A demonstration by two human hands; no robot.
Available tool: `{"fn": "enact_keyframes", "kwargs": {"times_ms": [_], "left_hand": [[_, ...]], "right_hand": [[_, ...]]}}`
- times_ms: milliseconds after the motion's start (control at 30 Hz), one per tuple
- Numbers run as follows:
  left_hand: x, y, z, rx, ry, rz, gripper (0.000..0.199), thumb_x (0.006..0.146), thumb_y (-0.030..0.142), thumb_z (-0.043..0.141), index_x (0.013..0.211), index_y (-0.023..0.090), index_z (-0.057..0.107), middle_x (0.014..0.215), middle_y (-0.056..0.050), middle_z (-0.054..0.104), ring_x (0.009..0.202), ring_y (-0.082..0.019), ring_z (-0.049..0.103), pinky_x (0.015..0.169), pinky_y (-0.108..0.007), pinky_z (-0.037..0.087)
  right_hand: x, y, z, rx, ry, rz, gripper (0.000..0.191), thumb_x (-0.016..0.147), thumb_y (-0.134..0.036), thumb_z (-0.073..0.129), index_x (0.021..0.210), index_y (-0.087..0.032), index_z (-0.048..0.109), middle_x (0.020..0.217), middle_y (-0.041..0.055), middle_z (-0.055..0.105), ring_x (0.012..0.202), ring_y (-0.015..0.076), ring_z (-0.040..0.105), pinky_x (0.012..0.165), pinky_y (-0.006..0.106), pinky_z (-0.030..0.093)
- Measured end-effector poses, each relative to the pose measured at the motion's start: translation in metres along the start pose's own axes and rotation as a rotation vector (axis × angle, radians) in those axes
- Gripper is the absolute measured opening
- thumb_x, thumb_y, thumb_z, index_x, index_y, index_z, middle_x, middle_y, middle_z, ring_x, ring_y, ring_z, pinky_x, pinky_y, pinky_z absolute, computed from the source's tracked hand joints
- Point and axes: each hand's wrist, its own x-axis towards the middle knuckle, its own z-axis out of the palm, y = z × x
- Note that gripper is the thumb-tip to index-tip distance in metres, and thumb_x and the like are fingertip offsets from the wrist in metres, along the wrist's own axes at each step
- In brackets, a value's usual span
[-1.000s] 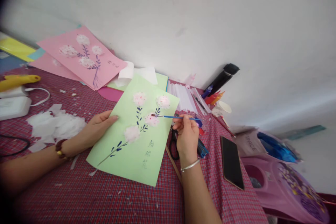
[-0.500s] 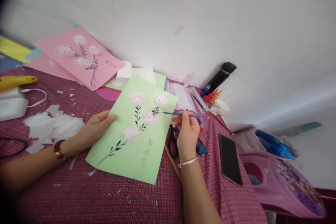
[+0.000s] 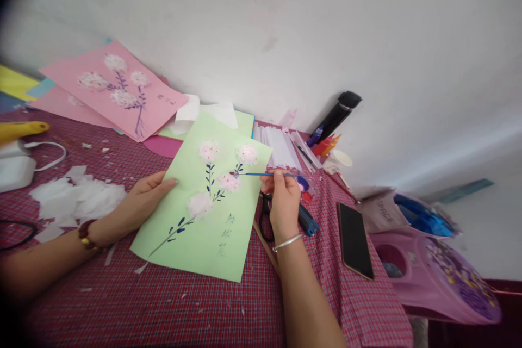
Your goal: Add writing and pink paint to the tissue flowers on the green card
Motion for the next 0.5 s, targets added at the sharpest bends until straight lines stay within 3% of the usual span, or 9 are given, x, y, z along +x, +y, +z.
{"fn": "enact_keyframes", "kwargs": {"times_ms": [233, 500], "left_hand": [[0.006, -0.001, -0.002, -0.158, 0.018, -0.079, 0.031, 0.081, 0.043, 0.065, 0.105, 0.022, 0.063, 0.079, -0.004, 0.075, 0.055, -0.018, 0.065, 0.05, -0.027, 0.054], [0.006, 0.0, -0.001, -0.202, 0.006, -0.099, 0.029, 0.081, 0.041, 0.066, 0.104, 0.022, 0.063, 0.078, -0.003, 0.074, 0.053, -0.016, 0.065, 0.048, -0.026, 0.055]], "right_hand": [[0.003, -0.007, -0.015, 0.004, 0.049, -0.053, 0.029, 0.079, -0.046, 0.067, 0.078, -0.018, 0.06, 0.066, 0.0013, 0.067, 0.047, 0.0099, 0.052, 0.047, 0.024, 0.041], [0.003, 0.0, -0.013, 0.018, 0.009, 0.0, 0.031, 0.074, -0.045, 0.072, 0.079, -0.016, 0.062, 0.064, 0.0015, 0.068, 0.046, 0.0103, 0.052, 0.047, 0.023, 0.041]]}}
